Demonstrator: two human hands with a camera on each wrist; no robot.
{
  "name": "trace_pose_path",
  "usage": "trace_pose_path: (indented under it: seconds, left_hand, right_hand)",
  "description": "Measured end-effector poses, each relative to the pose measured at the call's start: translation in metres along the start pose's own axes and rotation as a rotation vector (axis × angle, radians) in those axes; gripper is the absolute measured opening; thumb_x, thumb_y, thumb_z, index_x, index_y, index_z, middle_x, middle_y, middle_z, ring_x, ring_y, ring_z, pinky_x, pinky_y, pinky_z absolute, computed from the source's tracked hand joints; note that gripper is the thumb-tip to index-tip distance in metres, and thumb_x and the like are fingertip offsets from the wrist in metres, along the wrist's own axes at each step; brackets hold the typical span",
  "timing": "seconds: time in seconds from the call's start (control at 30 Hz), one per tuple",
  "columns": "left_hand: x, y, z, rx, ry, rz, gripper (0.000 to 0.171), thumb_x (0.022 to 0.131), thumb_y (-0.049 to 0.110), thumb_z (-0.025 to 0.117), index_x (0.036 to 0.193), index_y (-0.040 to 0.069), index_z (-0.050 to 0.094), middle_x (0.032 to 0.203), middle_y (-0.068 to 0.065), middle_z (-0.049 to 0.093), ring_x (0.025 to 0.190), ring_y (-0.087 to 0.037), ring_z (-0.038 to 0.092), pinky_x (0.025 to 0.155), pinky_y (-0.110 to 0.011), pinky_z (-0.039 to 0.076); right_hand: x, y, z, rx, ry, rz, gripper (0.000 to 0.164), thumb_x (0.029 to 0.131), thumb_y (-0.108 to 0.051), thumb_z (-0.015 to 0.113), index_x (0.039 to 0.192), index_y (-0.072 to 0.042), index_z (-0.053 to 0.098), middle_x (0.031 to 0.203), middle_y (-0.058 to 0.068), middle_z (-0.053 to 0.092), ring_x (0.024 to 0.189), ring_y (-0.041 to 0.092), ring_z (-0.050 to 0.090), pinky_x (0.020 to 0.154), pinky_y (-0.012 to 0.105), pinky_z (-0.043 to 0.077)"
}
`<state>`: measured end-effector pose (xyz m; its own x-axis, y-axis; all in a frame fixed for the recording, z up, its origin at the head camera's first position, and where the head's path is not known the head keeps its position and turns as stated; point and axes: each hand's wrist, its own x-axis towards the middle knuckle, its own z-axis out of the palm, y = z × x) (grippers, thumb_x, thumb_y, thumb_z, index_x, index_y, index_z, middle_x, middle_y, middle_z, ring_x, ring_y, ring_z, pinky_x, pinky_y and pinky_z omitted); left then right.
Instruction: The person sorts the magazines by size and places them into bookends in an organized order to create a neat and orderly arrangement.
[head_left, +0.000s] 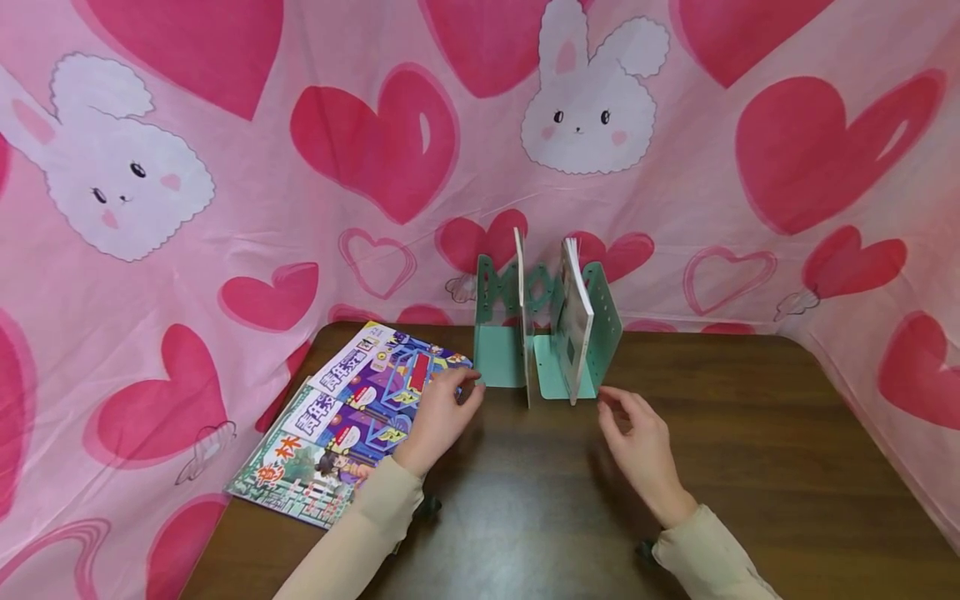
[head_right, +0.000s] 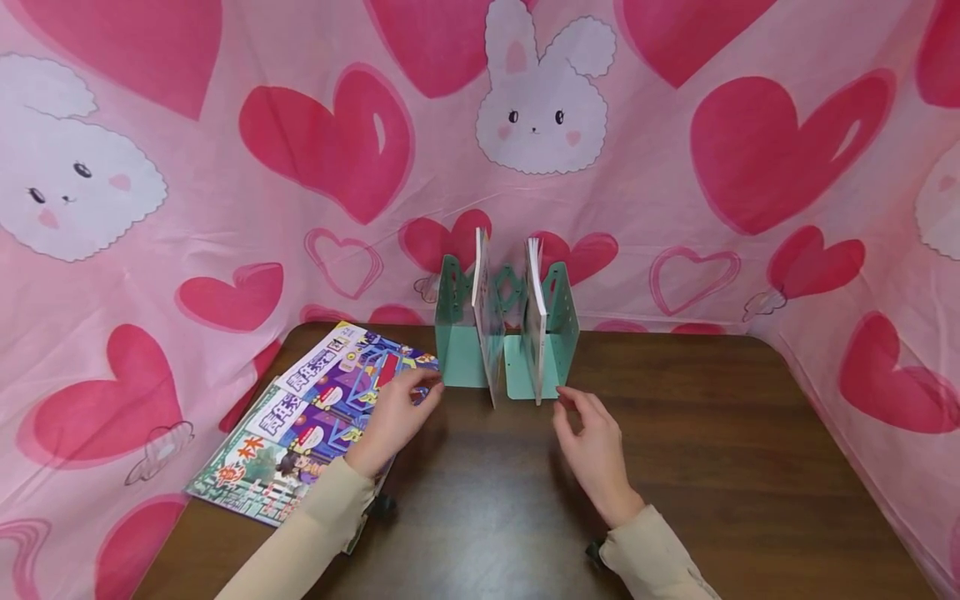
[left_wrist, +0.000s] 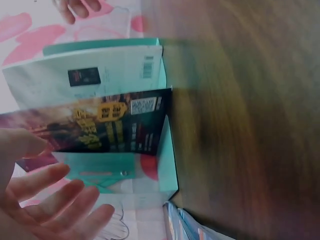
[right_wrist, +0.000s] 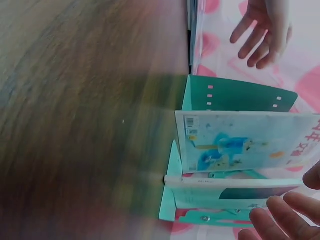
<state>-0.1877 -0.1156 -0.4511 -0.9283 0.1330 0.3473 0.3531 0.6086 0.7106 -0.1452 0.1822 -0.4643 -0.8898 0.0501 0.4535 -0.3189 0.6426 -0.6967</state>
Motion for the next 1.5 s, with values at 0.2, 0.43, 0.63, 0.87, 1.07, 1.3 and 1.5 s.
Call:
trace_pose_path:
  seconds: [0.2,0.43,0.63,0.87,1.07,1.3,1.5]
  left_hand:
    - [-0.011,0.008,-0.002,-0.001,-0.075,-0.021,0.031,0.098,0.018,0.072,0.124,0.002,0.072,0.12,-0.014,0.072,0.112,-0.031,0.068,0.098,-0.05,0.056]
    - [-0.019,0.005,0.0,0.002,-0.111,-0.06,0.031,0.099,0.02,0.07,0.127,0.006,0.071,0.124,-0.012,0.072,0.115,-0.03,0.067,0.1,-0.05,0.055]
    - [-0.023,0.003,0.003,0.029,-0.134,-0.075,0.032,0.099,0.02,0.071,0.128,0.005,0.071,0.123,-0.012,0.072,0.114,-0.031,0.067,0.099,-0.05,0.056]
    - [-0.026,0.002,0.008,0.046,-0.113,-0.022,0.027,0.099,0.017,0.071,0.122,0.003,0.072,0.115,-0.012,0.074,0.107,-0.03,0.069,0.093,-0.049,0.057]
    - [-0.028,0.003,0.009,0.041,-0.117,-0.024,0.027,0.099,0.017,0.071,0.121,0.002,0.073,0.115,-0.013,0.074,0.106,-0.029,0.07,0.092,-0.048,0.058]
    - [-0.031,0.002,0.006,0.034,-0.144,-0.054,0.028,0.099,0.016,0.071,0.123,0.001,0.071,0.117,-0.014,0.074,0.107,-0.03,0.07,0.093,-0.048,0.058]
    - [-0.031,-0.008,-0.004,0.055,-0.086,-0.089,0.027,0.097,0.014,0.073,0.121,0.001,0.072,0.114,-0.013,0.074,0.103,-0.03,0.071,0.091,-0.048,0.059]
  right_hand:
    - [0.009,0.004,-0.006,0.004,0.017,0.003,0.024,0.097,-0.004,0.069,0.121,0.0,0.071,0.108,0.013,0.072,0.093,0.026,0.07,0.085,0.003,0.045]
    - [0.033,0.001,-0.018,0.009,0.126,-0.021,0.023,0.098,-0.004,0.067,0.119,0.0,0.073,0.105,0.015,0.073,0.089,0.027,0.07,0.08,-0.001,0.041]
    - [0.06,-0.001,-0.025,0.011,0.174,-0.043,0.023,0.098,-0.005,0.067,0.12,0.001,0.073,0.105,0.015,0.073,0.088,-0.002,0.059,0.08,0.002,0.043]
    - [0.088,-0.002,-0.023,0.049,0.137,-0.068,0.029,0.099,-0.005,0.066,0.127,0.002,0.069,0.117,0.018,0.072,0.095,0.024,0.07,0.081,0.001,0.043]
    - [0.101,-0.003,-0.02,0.073,0.1,-0.053,0.033,0.1,-0.005,0.065,0.132,0.003,0.067,0.123,0.022,0.071,0.103,0.04,0.072,0.082,-0.001,0.04]
    - [0.106,-0.002,-0.015,0.072,0.136,-0.083,0.031,0.098,0.001,0.064,0.128,0.007,0.07,0.12,0.026,0.071,0.099,0.042,0.072,0.08,-0.003,0.039]
    - [0.107,0.0,-0.013,0.062,0.132,-0.088,0.031,0.098,0.003,0.063,0.128,0.007,0.069,0.122,0.026,0.07,0.1,0.042,0.072,0.08,-0.004,0.038]
